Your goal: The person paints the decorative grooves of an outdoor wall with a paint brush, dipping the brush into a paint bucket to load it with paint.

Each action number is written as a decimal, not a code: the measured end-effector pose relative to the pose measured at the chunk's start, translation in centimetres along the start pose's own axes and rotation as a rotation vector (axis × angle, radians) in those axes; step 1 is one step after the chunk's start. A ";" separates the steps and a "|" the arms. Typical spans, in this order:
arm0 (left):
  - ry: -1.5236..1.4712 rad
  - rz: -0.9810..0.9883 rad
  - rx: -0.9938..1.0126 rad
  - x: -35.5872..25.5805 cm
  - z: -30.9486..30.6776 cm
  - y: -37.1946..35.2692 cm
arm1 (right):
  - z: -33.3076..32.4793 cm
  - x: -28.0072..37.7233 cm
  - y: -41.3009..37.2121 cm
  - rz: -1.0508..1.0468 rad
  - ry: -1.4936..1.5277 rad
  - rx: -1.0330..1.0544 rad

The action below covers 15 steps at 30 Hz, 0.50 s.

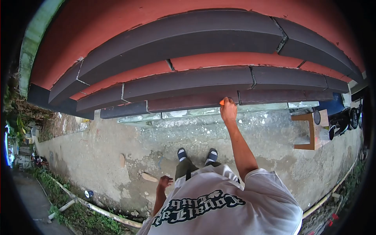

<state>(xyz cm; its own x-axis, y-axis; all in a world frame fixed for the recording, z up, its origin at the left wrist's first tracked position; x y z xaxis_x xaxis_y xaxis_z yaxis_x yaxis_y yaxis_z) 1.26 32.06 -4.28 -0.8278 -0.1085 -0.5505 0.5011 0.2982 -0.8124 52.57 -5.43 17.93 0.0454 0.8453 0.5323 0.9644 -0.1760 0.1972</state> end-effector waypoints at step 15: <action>-0.062 -0.020 -0.037 3.0 -6.1 -0.3 | 6.6 2.4 1.7 0.246 0.547 0.231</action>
<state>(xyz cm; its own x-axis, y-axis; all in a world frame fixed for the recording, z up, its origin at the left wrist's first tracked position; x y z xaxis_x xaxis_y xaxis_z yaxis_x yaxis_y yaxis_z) -2.87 37.40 -4.49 -0.8199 -0.1728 -0.5458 0.4738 0.3303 -0.8163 56.04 -0.33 14.11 0.1922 0.4033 0.8946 0.9767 -0.1676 -0.1343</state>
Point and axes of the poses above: each hand's wrist, its own y-axis towards the middle knuckle, its own z-axis out of the palm, x = y × z, the point moved 9 cm from there along y, towards the middle knuckle, and after that the axes turned 11 degrees about z, right-handed, at the moved point
